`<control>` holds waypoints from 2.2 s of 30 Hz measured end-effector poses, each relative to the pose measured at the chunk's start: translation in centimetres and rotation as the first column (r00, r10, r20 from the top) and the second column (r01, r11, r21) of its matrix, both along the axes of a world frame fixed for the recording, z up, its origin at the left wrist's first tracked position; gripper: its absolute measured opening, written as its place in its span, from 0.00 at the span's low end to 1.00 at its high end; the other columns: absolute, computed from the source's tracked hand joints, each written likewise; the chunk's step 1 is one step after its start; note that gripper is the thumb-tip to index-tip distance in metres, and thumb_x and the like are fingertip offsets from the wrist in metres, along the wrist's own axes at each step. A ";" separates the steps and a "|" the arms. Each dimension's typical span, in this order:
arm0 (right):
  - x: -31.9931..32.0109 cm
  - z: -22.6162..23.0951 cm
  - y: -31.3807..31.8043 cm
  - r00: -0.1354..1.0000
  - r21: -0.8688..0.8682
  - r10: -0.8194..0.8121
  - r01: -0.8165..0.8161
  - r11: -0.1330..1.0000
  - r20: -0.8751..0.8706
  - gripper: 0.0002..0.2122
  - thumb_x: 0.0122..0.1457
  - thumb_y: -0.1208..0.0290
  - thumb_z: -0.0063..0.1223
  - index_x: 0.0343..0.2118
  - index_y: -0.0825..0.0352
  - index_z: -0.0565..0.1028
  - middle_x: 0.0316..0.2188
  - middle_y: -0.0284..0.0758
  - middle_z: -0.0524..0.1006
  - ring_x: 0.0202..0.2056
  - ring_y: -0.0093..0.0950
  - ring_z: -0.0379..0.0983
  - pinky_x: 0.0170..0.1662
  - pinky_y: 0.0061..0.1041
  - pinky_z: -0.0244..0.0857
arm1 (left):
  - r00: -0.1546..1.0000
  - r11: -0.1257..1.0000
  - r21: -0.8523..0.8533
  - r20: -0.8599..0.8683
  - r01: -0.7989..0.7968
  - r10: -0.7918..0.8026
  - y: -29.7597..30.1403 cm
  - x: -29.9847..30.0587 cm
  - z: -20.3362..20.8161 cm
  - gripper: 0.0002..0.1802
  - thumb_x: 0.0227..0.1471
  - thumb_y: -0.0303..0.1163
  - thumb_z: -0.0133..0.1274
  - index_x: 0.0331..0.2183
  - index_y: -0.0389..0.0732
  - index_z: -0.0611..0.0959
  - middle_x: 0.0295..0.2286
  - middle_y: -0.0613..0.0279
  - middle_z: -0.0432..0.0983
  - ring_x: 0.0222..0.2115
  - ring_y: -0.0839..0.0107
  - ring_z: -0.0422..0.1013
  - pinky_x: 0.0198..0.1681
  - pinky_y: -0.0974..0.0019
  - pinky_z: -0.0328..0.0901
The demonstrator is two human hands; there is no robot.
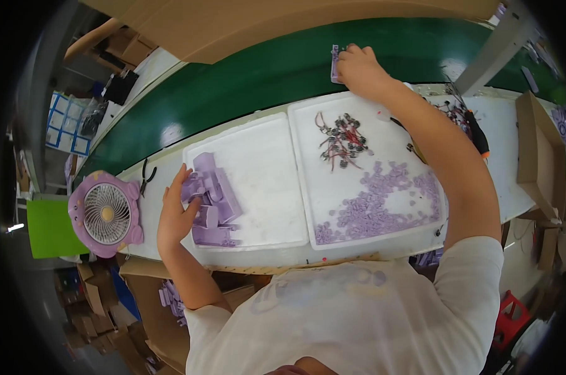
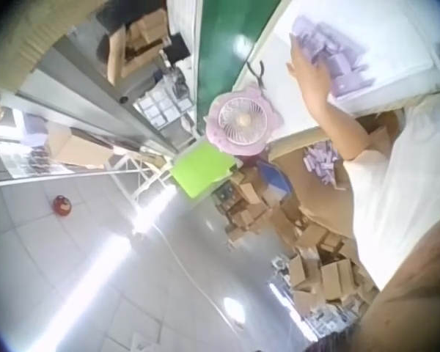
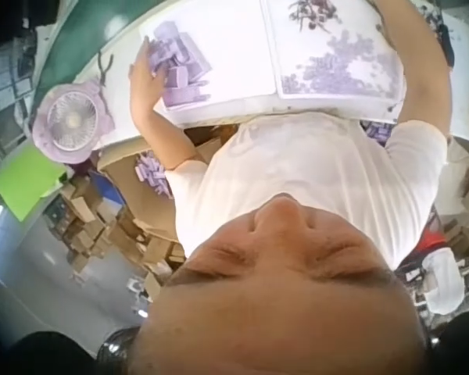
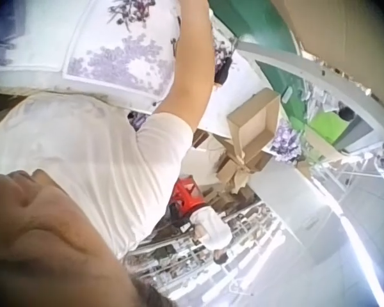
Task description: The person assembles electronic components by applying glue from a bottle to plastic housings, then installing wired internal parts into the housings by hand.
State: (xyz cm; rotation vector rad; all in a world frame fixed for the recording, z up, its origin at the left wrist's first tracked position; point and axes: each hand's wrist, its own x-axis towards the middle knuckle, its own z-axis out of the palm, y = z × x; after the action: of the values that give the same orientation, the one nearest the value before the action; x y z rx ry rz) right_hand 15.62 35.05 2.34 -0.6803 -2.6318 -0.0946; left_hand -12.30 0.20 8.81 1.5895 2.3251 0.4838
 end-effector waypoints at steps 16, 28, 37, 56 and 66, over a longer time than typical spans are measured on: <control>4.8 3.5 -18.0 0.837 -0.610 0.535 -0.365 0.703 0.116 0.04 0.44 0.73 0.52 0.24 0.67 0.71 0.24 0.36 0.67 0.30 0.34 0.67 0.32 0.31 0.63 | 0.204 0.845 0.372 0.927 -0.385 -0.315 1.8 9.1 -0.3 0.37 0.37 0.41 0.62 0.46 0.37 0.64 0.31 0.58 0.68 0.28 0.70 0.67 0.29 0.68 0.64; 4.2 1.6 -19.3 0.883 -0.347 0.467 -0.423 0.837 0.052 0.05 0.41 0.74 0.51 0.21 0.67 0.68 0.22 0.34 0.67 0.30 0.32 0.67 0.33 0.29 0.62 | -0.579 0.983 -0.089 0.815 -0.161 -0.021 1.9 14.9 -3.7 0.27 0.46 0.25 0.46 0.50 0.45 0.61 0.44 0.46 0.64 0.38 0.60 0.67 0.44 0.48 0.64; 3.2 4.6 -20.0 0.797 -0.544 0.206 -0.552 0.632 -0.569 0.08 0.45 0.81 0.54 0.30 0.65 0.72 0.26 0.33 0.71 0.28 0.31 0.67 0.32 0.27 0.60 | -0.681 0.996 -0.036 0.731 -0.088 -0.034 1.7 15.9 -3.4 0.39 0.43 0.32 0.49 0.56 0.42 0.53 0.46 0.48 0.62 0.43 0.63 0.64 0.46 0.56 0.62; 3.9 5.1 -20.5 0.818 -0.442 0.188 -0.469 0.764 -0.543 0.10 0.41 0.84 0.57 0.28 0.68 0.72 0.29 0.36 0.72 0.29 0.30 0.70 0.26 0.23 0.64 | -0.412 0.976 0.173 0.886 -0.134 -0.213 1.4 16.4 -2.9 0.40 0.48 0.27 0.47 0.59 0.46 0.45 0.56 0.51 0.47 0.49 0.66 0.59 0.51 0.59 0.59; 3.8 5.5 -20.3 0.838 -0.542 0.026 -0.376 0.752 -0.545 0.08 0.42 0.84 0.57 0.27 0.69 0.72 0.23 0.36 0.73 0.24 0.30 0.70 0.25 0.24 0.63 | -0.222 0.950 0.300 0.924 -0.088 -0.312 1.3 17.1 -2.9 0.44 0.44 0.18 0.49 0.58 0.44 0.45 0.57 0.51 0.44 0.52 0.68 0.56 0.53 0.62 0.56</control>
State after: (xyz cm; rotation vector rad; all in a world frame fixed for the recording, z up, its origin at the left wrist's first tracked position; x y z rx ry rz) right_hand 19.38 14.72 7.83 -0.4971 -2.1525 0.9624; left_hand 4.80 1.46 5.92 0.6757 0.7021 1.4063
